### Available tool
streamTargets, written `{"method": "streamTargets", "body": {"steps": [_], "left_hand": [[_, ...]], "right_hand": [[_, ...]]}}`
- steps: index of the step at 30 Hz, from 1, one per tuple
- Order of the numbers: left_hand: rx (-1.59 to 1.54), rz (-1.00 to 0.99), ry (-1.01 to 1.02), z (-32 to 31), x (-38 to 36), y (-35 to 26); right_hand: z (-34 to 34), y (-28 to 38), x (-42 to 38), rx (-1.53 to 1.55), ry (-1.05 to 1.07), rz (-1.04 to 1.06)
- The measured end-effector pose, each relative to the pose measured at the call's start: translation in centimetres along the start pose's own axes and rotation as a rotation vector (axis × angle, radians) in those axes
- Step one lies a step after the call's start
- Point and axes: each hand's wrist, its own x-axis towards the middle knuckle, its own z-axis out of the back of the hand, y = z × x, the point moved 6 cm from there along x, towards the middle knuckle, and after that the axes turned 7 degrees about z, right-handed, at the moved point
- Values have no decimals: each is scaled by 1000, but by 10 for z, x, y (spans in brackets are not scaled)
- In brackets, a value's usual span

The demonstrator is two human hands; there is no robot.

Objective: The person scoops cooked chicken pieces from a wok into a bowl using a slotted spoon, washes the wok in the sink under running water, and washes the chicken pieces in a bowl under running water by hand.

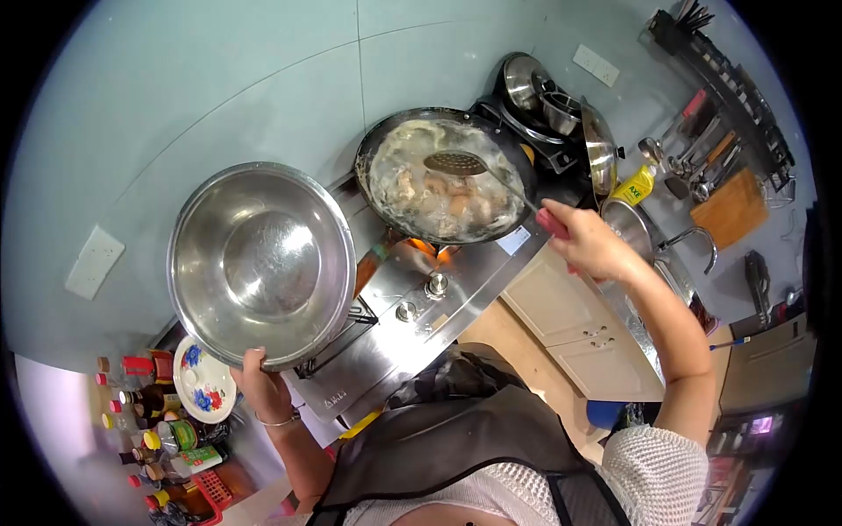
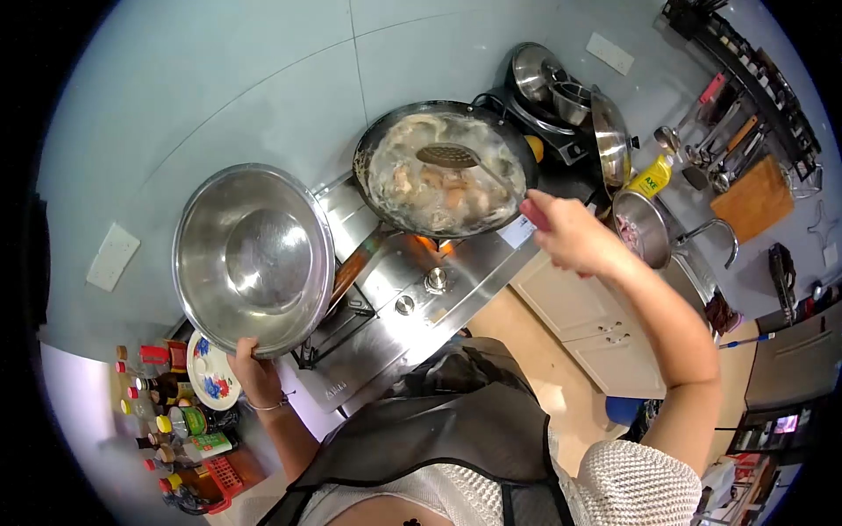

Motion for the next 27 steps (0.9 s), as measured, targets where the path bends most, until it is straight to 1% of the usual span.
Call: {"method": "streamTargets", "body": {"steps": [2,4,5,6,9,11,12,13,15,16,18,19,20,22,23,25,26,27], "left_hand": [[-15,-16,27,-5,0,-3],[-17,-6,39,-11,-1,-4],[-15,-10,40,-12,1,-4],[-28,-26,32,-11,2,-3],[-43,-41,27,-15,1,-6],[-50,-37,28,-16,0,-4],[-36,-27,-17,-12,2,-2],[-19,-17,-65,-7,2,-2],[-33,-21,-68,-8,-1,-6],[-49,-24,-67,-8,-3,-7],[-36,-58,-95,3,-3,-4],[-20,-90,-113,7,-3,-5],[-22,-89,-124,9,-3,-4],[0,-64,-122,10,-3,-2],[-40,-23,-119,13,-1,0],[-35,-25,-113,8,-2,0],[-32,-24,-106,5,-2,0],[-25,-25,-107,2,-3,-1]], "right_hand": [[-13,19,-8,133,-34,-22],[-34,19,0,262,-3,-5],[-49,14,9,285,10,19],[-57,17,13,301,51,-29],[-75,13,40,311,81,-42],[-90,-3,64,210,143,-19],[-93,-9,72,212,144,-17],[-90,-9,80,179,74,41],[-74,-7,85,86,-12,69],[-74,-15,91,85,-6,76],[-55,-19,98,-104,-283,384],[-48,-25,103,-3,-239,326],[-38,-23,106,-94,-309,423],[-24,-18,118,-277,-339,394],[-20,-22,127,-274,-336,395],[-24,-27,143,-586,-290,445],[-26,-33,146,-580,-290,445],[-31,-38,148,-617,-236,462]]}}
